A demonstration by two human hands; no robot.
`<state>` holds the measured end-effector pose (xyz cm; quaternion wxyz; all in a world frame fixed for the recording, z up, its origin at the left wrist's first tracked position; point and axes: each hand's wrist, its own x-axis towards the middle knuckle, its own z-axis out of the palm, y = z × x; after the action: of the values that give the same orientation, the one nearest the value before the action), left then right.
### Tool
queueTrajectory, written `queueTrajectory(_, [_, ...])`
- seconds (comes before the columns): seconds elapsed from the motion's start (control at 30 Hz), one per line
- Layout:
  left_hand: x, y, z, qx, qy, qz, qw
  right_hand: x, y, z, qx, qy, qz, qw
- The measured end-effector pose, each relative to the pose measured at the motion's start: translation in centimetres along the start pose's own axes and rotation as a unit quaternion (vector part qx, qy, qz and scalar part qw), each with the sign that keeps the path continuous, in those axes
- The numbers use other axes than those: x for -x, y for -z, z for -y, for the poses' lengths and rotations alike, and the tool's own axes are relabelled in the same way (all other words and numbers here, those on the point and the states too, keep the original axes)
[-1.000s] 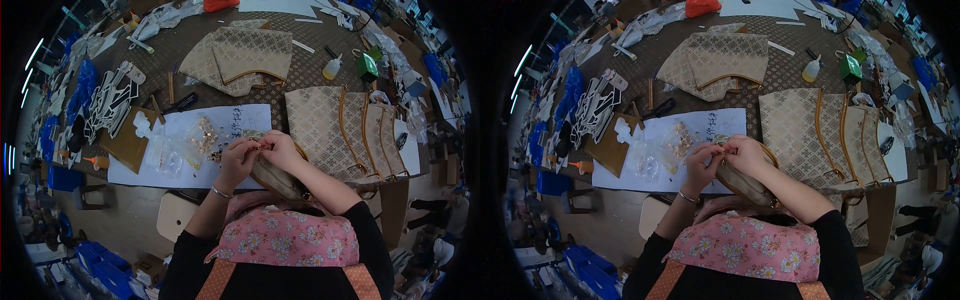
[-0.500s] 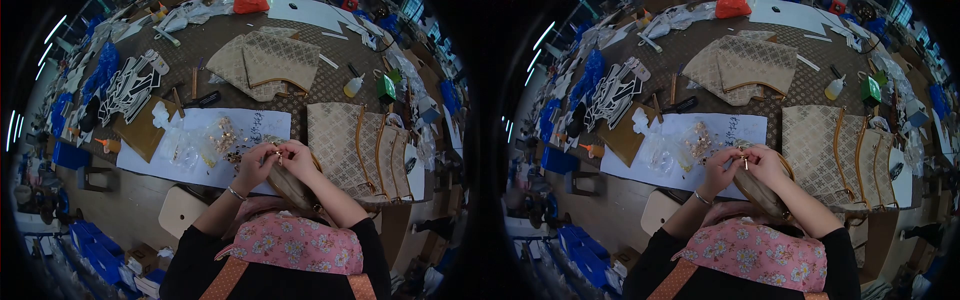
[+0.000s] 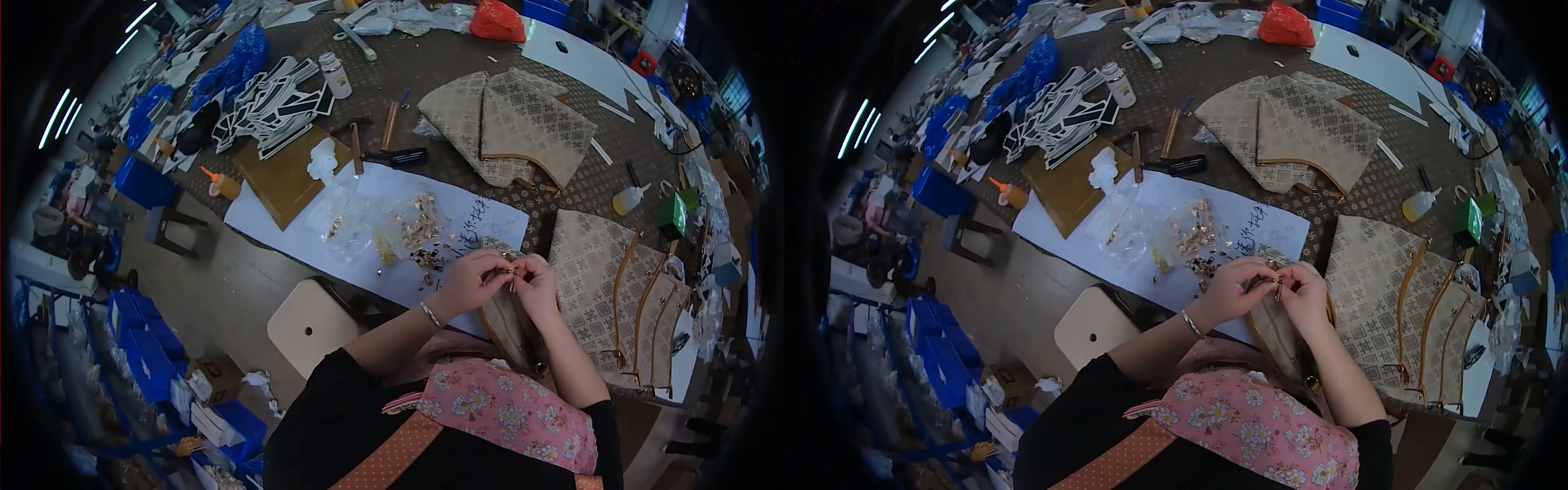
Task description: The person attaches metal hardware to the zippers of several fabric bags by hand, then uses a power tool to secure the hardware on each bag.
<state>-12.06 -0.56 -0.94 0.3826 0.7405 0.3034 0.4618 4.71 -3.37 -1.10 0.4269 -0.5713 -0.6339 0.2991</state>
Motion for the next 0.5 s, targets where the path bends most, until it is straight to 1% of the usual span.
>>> queueTrajectory(0.03, [0.0,-0.1,0.4,0.013,0.007,-0.011,1.0,0.0,-0.1,0.2,0.034,0.029,-0.012,0.999])
queueTrajectory(0.07, [-0.1,-0.2,0.8,0.025,0.013,-0.024,0.999,0.1,-0.4,0.0,0.03,0.039,-0.001,0.999])
queueTrajectory(0.1, [-0.2,-0.2,1.0,0.014,0.014,-0.038,0.999,0.3,-0.7,-0.1,-0.072,0.006,-0.032,0.997])
queueTrajectory(0.13, [-0.2,-0.2,1.2,0.041,0.069,-0.035,0.996,0.1,-1.4,0.4,-0.172,-0.03,-0.06,0.983])
queueTrajectory(0.17, [-0.2,-0.5,1.4,0.069,0.122,-0.034,0.989,-0.1,-1.4,1.4,-0.272,0.008,-0.05,0.961])
queueTrajectory(0.2, [-0.2,-1.0,1.7,0.125,0.156,-0.051,0.979,-0.1,-1.2,0.7,-0.222,-0.005,-0.04,0.974])
queueTrajectory(0.23, [-0.3,-1.2,1.7,0.117,0.155,-0.066,0.979,0.0,-0.5,-0.6,-0.171,-0.015,-0.032,0.985])
queueTrajectory(0.27, [-0.4,-1.3,1.5,0.149,0.172,-0.066,0.972,-0.1,0.1,-0.8,-0.09,0.055,-0.022,0.994])
queueTrajectory(0.3, [-0.4,-1.3,1.5,0.181,0.188,-0.066,0.963,-0.4,-0.1,0.0,-0.096,0.064,-0.007,0.993])
queueTrajectory(0.33, [-0.4,-1.3,1.7,0.174,0.189,-0.081,0.963,-0.7,-0.1,1.0,-0.068,0.092,-0.021,0.993])
queueTrajectory(0.37, [-0.4,-1.5,1.9,0.199,0.187,-0.084,0.958,-1.0,-0.1,1.9,-0.039,0.119,-0.037,0.991])
queueTrajectory(0.4, [-0.6,-1.8,2.1,0.225,0.182,-0.085,0.953,-1.2,0.0,2.5,-0.007,0.148,-0.026,0.989])
queueTrajectory(0.43, [-1.0,-2.2,2.3,0.23,0.159,-0.118,0.953,-1.5,0.1,3.1,-0.008,0.153,-0.018,0.988])
queueTrajectory(0.47, [-0.9,-2.2,2.7,0.231,0.158,-0.123,0.952,-1.7,0.1,3.6,0.014,0.162,0.003,0.987])
queueTrajectory(0.5, [-1.3,-1.8,2.5,0.21,0.137,-0.143,0.957,-1.8,0.2,3.9,0.036,0.17,0.021,0.985])
